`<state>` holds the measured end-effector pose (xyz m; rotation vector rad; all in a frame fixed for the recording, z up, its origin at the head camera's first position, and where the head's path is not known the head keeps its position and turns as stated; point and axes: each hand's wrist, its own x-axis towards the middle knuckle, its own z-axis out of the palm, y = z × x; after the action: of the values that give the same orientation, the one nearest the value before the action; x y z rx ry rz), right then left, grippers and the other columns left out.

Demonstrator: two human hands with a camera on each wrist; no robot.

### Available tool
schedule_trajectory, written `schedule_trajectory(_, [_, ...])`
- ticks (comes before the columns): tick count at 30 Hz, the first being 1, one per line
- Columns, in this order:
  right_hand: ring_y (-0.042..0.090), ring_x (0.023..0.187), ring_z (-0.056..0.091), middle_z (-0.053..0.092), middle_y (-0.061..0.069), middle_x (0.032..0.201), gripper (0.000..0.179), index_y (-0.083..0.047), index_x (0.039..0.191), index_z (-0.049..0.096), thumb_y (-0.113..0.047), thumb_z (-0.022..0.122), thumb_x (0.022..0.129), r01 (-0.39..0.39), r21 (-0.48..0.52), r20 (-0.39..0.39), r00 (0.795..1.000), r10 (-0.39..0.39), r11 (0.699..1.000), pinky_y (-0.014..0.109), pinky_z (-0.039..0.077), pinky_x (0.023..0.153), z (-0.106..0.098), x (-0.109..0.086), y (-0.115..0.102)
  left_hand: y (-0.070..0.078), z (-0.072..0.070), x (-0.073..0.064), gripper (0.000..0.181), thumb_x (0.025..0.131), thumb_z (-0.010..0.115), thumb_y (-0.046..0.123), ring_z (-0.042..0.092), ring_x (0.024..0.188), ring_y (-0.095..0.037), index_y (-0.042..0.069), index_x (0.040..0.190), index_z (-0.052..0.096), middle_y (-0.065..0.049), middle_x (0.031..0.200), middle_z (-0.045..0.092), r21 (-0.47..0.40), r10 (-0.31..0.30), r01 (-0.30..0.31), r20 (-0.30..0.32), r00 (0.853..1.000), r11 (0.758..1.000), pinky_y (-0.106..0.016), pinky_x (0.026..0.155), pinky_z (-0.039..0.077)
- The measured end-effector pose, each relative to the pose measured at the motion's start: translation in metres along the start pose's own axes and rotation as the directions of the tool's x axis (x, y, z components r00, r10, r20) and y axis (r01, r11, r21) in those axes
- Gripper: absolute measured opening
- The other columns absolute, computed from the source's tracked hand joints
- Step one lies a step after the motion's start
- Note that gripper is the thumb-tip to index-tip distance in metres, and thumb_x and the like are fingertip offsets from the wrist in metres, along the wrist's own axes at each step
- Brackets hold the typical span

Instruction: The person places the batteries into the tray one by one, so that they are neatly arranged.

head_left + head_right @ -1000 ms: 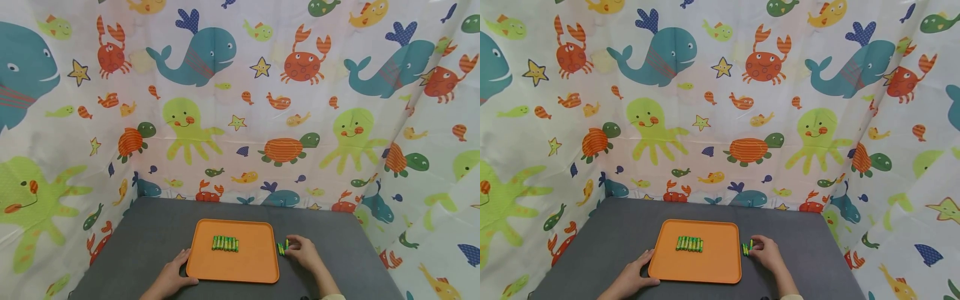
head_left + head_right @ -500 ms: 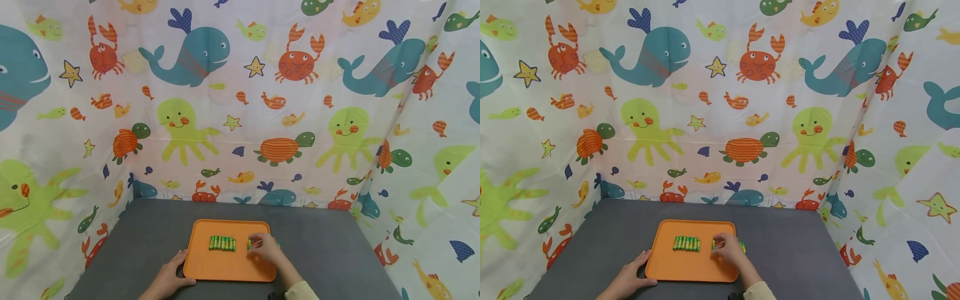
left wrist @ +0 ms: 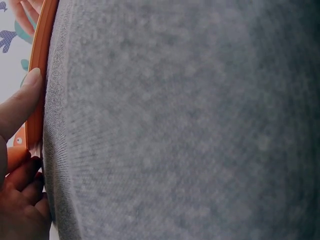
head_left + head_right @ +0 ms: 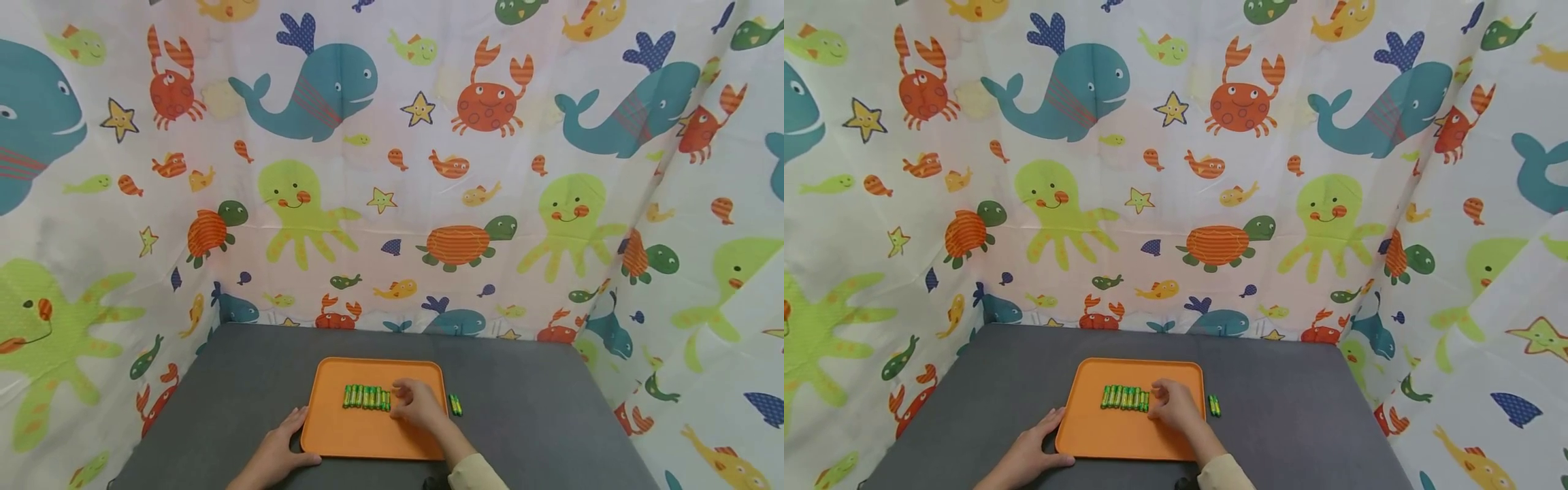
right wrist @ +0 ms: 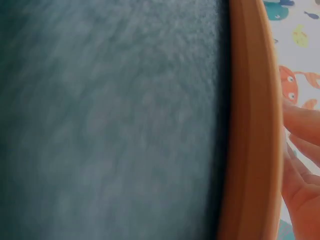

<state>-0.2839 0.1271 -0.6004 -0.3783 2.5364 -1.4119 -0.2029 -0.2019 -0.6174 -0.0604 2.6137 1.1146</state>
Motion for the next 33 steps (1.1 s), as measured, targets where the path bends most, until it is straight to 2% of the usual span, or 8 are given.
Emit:
schedule_trajectory(2, [0.023,0.093,0.064,0.065,0.017,0.120,0.057,-0.003,0.136,0.061,-0.006,0.083,0.083,-0.010,0.013,-0.013,1.000,0.010,1.000,0.035,0.057,0.063,-0.006,-0.005,0.001,0.001,0.001,0.000,0.122,0.059,0.089,0.059,0.031,0.144,-0.053,0.009,0.157,0.038,-0.025,0.161,0.031,-0.003,-0.007,0.007,0.001,1.000,1.000,-0.074,0.105,0.031])
schedule_trajectory(5, [0.023,0.093,0.066,0.066,0.017,0.119,0.053,-0.004,0.134,0.063,-0.006,0.082,0.084,0.011,-0.030,-0.083,0.996,-0.013,0.999,0.033,0.057,0.064,-0.021,-0.013,0.004,0.000,0.001,-0.001,0.122,0.059,0.089,0.060,0.031,0.144,-0.053,0.009,0.157,0.038,-0.025,0.161,0.032,0.006,-0.007,0.007,-0.004,1.000,1.000,-0.075,0.104,0.030])
schedule_trajectory(9, [0.021,0.087,0.067,0.070,0.016,0.114,0.048,-0.005,0.128,0.068,-0.005,0.083,0.082,0.042,-0.139,-0.216,0.974,-0.071,0.989,0.029,0.057,0.065,-0.048,-0.025,0.012,-0.001,0.003,-0.001,0.123,0.058,0.089,0.061,0.031,0.145,-0.051,0.009,0.157,0.038,-0.024,0.161,0.032,0.016,-0.003,0.003,-0.009,1.000,1.000,-0.076,0.105,0.028])
schedule_trajectory(13, [0.017,0.081,0.065,0.069,0.014,0.116,0.051,-0.006,0.126,0.069,-0.006,0.086,0.079,-0.013,-0.164,-0.271,0.962,-0.033,0.986,0.028,0.054,0.063,-0.075,-0.034,0.026,-0.001,0.004,-0.001,0.122,0.059,0.089,0.061,0.030,0.147,-0.049,0.009,0.157,0.038,-0.023,0.162,0.032,0.008,0.006,-0.006,-0.008,1.000,1.000,-0.075,0.106,0.029])
schedule_trajectory(18, [0.019,0.084,0.064,0.068,0.013,0.120,0.065,-0.006,0.131,0.066,-0.012,0.092,0.071,-0.063,-0.184,-0.199,0.980,0.025,0.981,0.032,0.052,0.066,-0.100,-0.043,0.056,-0.003,0.005,-0.003,0.120,0.060,0.090,0.058,0.028,0.148,-0.047,0.008,0.157,0.038,-0.021,0.162,0.032,-0.008,0.023,-0.023,-0.008,1.000,1.000,-0.073,0.107,0.029])
schedule_trajectory(23, [0.018,0.086,0.061,0.068,0.010,0.115,0.070,-0.004,0.132,0.065,-0.013,0.094,0.069,-0.090,-0.213,-0.102,0.992,0.070,0.973,0.032,0.050,0.070,-0.107,-0.047,0.076,-0.005,0.005,-0.003,0.121,0.060,0.090,0.058,0.029,0.147,-0.049,0.008,0.157,0.038,-0.023,0.162,0.032,-0.012,0.018,-0.018,0.001,1.000,1.000,-0.073,0.107,0.030])
schedule_trajectory(30, [0.020,0.088,0.062,0.065,0.011,0.110,0.054,-0.002,0.121,0.071,-0.006,0.091,0.070,-0.031,-0.228,-0.055,0.998,0.018,0.973,0.030,0.050,0.072,-0.109,-0.050,0.078,-0.005,0.005,0.000,0.122,0.059,0.089,0.060,0.029,0.147,-0.048,0.008,0.157,0.038,-0.023,0.162,0.032,0.001,-0.010,0.010,0.009,1.000,1.000,-0.078,0.106,0.023])
schedule_trajectory(33, [0.021,0.087,0.061,0.065,0.010,0.109,0.057,-0.002,0.124,0.070,-0.006,0.090,0.071,-0.009,-0.250,-0.045,0.999,-0.002,0.968,0.030,0.050,0.071,-0.109,-0.046,0.076,-0.004,0.004,0.001,0.122,0.059,0.089,0.061,0.029,0.148,-0.047,0.008,0.157,0.038,-0.022,0.162,0.032,0.012,-0.010,0.010,0.009,1.000,1.000,-0.077,0.107,0.024])
